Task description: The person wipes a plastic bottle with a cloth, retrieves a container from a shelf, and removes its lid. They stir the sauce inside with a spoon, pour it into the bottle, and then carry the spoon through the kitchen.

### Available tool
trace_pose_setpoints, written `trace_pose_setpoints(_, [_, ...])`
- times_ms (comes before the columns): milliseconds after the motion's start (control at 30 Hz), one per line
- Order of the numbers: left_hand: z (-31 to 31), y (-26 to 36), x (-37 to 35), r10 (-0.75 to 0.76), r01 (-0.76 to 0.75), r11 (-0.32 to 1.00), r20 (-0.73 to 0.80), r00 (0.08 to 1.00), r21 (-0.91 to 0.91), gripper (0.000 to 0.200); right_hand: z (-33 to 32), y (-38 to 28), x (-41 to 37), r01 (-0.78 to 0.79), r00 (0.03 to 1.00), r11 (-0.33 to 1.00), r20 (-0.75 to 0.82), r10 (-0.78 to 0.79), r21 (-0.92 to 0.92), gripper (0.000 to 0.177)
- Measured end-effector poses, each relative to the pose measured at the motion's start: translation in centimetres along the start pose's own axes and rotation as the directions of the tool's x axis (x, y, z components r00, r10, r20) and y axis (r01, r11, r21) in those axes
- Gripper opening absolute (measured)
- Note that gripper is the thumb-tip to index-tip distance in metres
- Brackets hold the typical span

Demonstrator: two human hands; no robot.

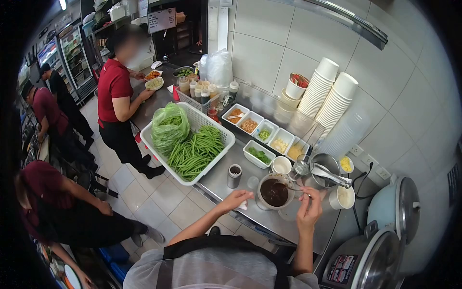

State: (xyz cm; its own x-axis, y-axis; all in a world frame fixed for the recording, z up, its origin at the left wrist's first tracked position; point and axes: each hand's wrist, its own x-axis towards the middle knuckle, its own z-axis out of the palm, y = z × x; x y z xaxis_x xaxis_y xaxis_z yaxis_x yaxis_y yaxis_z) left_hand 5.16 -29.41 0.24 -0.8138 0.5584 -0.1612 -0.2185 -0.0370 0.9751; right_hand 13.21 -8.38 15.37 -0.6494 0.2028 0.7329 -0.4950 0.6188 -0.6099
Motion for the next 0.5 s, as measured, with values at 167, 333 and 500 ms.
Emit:
trace_pose_setpoints(167, [-3.1,1.2,-7.3,-0.118,0.115,0.988,-0.025,0.993,-0.102,0.037,-0.9,-1.0,0.3,0.083,0.996,0.995,-0.041,-0.085,-0.051,0.011])
trace_pose_setpoints(333, [-7.0,-5.0,-12.7,-0.227,0.166,0.954,-0.242,0.943,-0.248,0.034,0.0,0.8,-1.5,0.082,0.996,0.983,0.033,-0.078,-0.162,0.012])
trace_pose_setpoints(500, [-9.1,-17.2,-17.3,-0.469,0.129,0.83,-0.555,0.687,-0.543,0.026,0.7,1.3,-1.5,0.045,0.998,0.998,0.038,-0.043,-0.045,0.013])
